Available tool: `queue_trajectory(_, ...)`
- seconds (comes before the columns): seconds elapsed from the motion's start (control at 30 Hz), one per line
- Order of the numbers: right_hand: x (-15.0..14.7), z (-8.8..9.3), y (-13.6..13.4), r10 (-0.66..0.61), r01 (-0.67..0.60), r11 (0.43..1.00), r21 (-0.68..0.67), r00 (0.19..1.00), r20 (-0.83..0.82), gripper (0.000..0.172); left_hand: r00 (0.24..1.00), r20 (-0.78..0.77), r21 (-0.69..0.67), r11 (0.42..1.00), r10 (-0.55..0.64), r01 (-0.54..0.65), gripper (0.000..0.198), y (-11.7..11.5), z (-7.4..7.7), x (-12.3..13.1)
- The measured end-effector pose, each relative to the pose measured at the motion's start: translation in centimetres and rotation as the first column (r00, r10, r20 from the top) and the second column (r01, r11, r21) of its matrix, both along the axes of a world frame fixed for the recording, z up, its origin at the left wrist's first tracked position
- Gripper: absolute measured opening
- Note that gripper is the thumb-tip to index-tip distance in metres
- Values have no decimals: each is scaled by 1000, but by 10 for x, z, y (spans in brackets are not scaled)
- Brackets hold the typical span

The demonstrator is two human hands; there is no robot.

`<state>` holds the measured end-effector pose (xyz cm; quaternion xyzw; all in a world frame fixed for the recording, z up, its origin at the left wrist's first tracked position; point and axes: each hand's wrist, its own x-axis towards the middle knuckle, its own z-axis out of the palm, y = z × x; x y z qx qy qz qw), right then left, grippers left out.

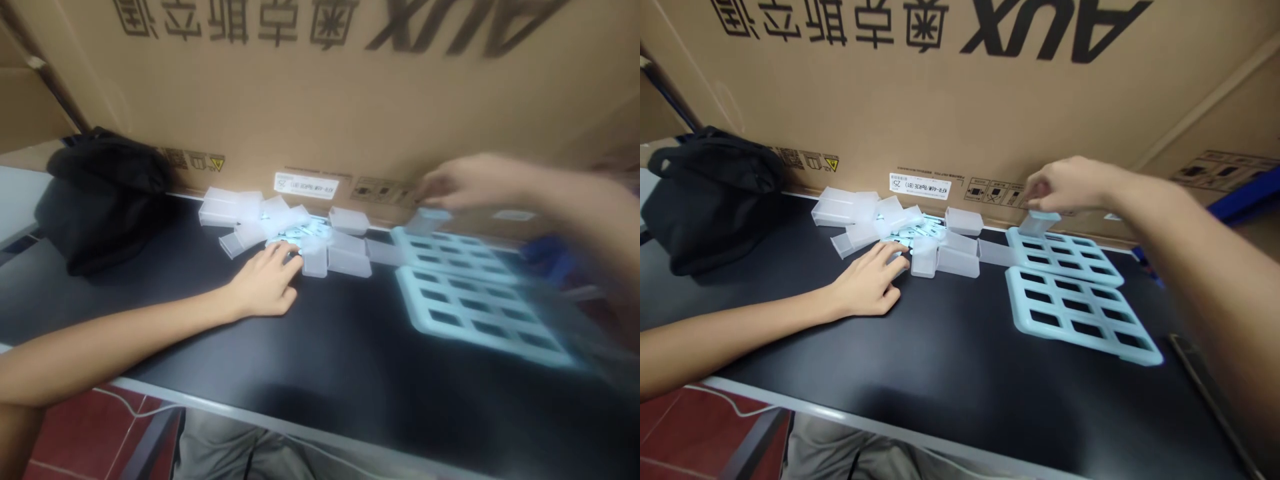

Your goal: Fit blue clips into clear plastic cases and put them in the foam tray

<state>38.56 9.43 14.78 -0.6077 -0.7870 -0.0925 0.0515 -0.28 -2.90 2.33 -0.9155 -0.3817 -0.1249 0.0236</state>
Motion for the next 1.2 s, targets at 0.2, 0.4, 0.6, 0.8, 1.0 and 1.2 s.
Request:
queue_trajectory(0.2, -49, -57, -51, 166, -106, 926, -362, 976, 138, 48, 996, -83, -7, 1000, 6, -7, 41, -5, 7, 3)
queue_trajectory(0.4, -61, -67, -53, 97, -7, 945, -327, 961, 260, 56, 993, -109, 80, 995, -52, 61, 54, -9, 7, 11)
queue_trajectory(0.6, -84, -59, -53, 90, -89, 996, -27, 994, 56, 35, 988, -137, 119, 988, -76, 93, 32, -14, 6, 15)
queue_trajectory(0.8, -117, -81, -53, 177, -186, 970, -160, 982, -68, 20, 988, -147, 156, 984, -58, 81, 44, -12, 11, 18)
queue_trajectory(1.0, -90, -83, -50, 117, -130, 977, -168, 989, -87, 33, 986, -156, 93, 992, -66, 81, 47, -2, 20, 22)
queue_trajectory(1.2, -77, -72, -69, 116, -122, 991, -52, 987, -110, 32, 986, -165, 28, 999, -40, 45, 40, 33, 51, 56)
